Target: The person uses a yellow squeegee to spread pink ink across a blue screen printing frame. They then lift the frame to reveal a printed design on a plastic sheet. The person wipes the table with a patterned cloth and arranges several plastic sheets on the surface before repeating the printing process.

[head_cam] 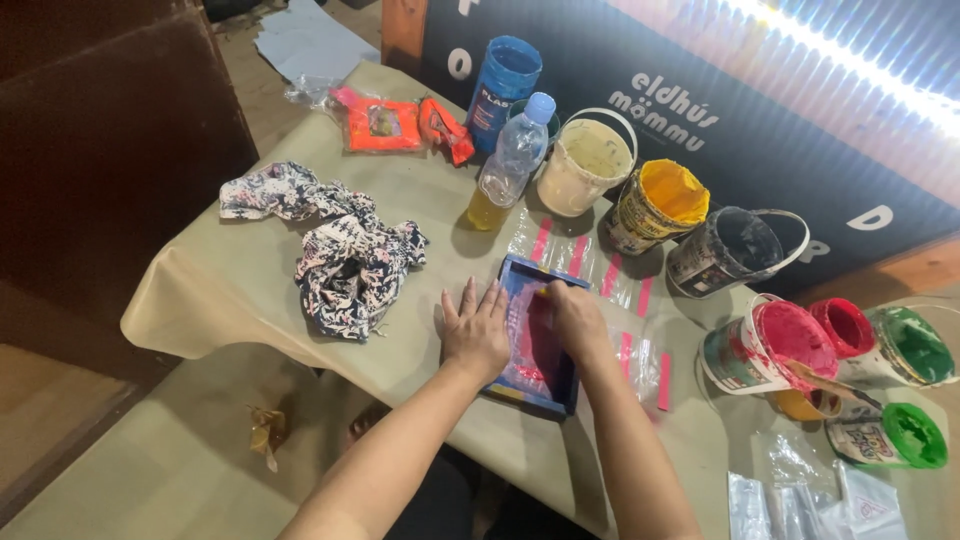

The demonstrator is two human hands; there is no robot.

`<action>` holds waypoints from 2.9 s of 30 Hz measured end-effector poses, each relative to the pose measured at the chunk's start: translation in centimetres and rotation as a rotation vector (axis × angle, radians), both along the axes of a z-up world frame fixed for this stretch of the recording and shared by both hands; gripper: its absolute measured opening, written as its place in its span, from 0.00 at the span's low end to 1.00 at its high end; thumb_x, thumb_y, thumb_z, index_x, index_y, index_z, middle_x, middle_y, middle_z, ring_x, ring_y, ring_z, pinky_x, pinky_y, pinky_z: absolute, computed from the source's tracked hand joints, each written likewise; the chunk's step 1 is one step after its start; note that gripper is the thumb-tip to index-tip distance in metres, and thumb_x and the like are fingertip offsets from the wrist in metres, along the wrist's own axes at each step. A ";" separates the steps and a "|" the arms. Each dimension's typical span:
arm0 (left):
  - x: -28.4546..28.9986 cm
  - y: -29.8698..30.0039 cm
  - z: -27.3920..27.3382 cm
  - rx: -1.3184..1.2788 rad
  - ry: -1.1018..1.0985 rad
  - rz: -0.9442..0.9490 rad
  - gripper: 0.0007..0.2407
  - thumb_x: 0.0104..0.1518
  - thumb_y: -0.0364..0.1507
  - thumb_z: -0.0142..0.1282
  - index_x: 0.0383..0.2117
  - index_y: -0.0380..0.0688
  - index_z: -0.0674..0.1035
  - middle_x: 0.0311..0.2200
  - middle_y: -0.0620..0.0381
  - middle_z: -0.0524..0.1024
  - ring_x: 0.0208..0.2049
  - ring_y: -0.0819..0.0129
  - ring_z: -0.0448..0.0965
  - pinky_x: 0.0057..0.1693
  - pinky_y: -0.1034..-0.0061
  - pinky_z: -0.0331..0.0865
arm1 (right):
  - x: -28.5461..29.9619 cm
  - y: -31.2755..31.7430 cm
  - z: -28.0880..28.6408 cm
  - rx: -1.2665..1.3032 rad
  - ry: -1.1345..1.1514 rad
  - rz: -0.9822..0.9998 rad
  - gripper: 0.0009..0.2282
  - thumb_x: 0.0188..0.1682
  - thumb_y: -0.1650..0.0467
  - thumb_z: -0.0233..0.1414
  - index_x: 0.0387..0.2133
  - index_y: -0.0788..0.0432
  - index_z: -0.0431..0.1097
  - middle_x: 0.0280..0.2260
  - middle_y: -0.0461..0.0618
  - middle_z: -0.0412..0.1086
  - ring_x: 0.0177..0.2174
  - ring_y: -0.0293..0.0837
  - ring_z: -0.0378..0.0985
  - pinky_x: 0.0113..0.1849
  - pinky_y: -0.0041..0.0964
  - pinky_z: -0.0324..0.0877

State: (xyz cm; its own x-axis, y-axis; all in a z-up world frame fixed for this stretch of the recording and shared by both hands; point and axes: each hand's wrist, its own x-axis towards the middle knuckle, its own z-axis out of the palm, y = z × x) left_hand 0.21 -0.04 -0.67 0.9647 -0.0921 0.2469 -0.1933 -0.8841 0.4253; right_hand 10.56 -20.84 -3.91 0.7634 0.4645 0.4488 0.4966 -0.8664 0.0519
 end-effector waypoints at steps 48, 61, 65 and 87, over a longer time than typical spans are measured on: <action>-0.5 0.7 2.8 -0.066 0.274 0.034 0.20 0.66 0.36 0.39 0.56 0.33 0.71 0.38 0.32 0.82 0.45 0.40 0.83 0.50 0.48 0.75 | -18.8 -4.1 -0.8 0.171 0.163 -0.575 0.19 0.47 0.68 0.46 0.50 0.34 0.74 0.63 0.43 0.61 0.63 0.51 0.58 0.55 0.49 0.50; -0.4 1.1 2.7 -0.110 0.262 0.010 0.22 0.67 0.34 0.38 0.60 0.26 0.69 0.39 0.27 0.80 0.46 0.37 0.82 0.49 0.48 0.75 | -19.0 -4.1 -1.0 0.156 0.122 -0.566 0.18 0.48 0.68 0.46 0.49 0.35 0.74 0.61 0.44 0.63 0.64 0.51 0.58 0.56 0.51 0.48; -0.8 1.1 3.1 -0.134 0.248 0.012 0.21 0.67 0.32 0.39 0.60 0.25 0.69 0.39 0.26 0.80 0.45 0.37 0.82 0.47 0.48 0.76 | -18.8 -4.2 -1.3 0.157 0.091 -0.564 0.18 0.48 0.68 0.46 0.48 0.35 0.75 0.60 0.44 0.65 0.63 0.50 0.59 0.55 0.51 0.48; -3.2 7.6 5.6 -0.090 0.201 0.079 0.17 0.67 0.32 0.41 0.52 0.29 0.76 0.36 0.28 0.81 0.45 0.35 0.82 0.48 0.43 0.75 | -19.0 -4.1 -0.8 0.245 0.171 -0.583 0.18 0.51 0.67 0.43 0.51 0.34 0.72 0.59 0.42 0.66 0.64 0.50 0.59 0.57 0.50 0.51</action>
